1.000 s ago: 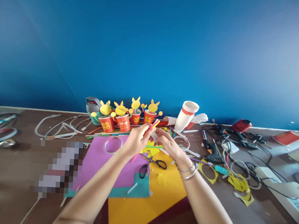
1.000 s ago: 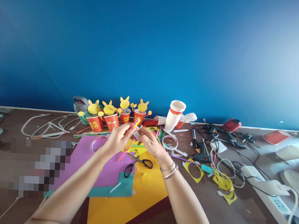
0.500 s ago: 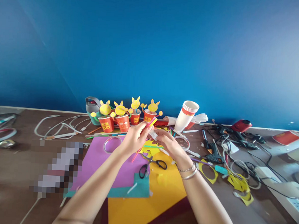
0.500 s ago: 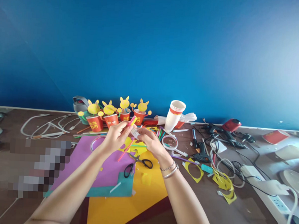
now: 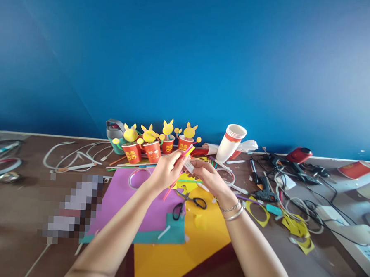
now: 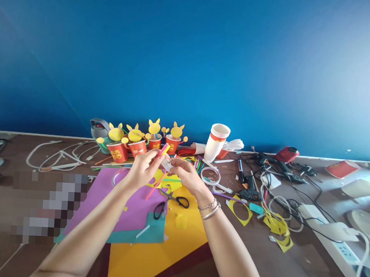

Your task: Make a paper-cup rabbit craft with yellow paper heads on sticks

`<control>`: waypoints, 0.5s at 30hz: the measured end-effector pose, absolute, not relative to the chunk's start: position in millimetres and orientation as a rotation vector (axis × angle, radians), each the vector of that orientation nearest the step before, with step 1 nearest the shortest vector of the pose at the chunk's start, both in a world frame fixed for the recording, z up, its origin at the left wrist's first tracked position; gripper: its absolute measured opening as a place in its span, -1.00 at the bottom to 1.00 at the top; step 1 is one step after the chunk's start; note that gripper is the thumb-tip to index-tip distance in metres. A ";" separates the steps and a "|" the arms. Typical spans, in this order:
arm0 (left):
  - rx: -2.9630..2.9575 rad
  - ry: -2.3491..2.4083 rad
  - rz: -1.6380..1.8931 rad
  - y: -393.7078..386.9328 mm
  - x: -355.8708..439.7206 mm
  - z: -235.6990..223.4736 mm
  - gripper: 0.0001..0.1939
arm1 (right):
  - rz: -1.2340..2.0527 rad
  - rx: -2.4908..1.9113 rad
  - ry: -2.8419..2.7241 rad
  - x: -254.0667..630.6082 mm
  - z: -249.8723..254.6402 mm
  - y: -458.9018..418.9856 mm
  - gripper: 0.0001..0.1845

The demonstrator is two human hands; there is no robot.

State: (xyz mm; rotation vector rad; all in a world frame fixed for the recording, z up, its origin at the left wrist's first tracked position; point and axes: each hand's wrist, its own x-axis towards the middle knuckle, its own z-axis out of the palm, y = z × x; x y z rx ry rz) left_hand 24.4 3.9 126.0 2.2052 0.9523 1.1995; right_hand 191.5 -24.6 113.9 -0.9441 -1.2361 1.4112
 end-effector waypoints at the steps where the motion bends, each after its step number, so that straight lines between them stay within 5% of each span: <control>1: 2.217 0.949 1.196 3.4 24.6 126.4 -0.64 | 1.412 -0.948 -1.224 191.2 113.6 -24.7 -0.85; 15: 2.280 0.932 1.167 3.2 28.5 120.7 -0.70 | 1.274 -1.087 -1.269 190.5 114.1 -24.0 -0.84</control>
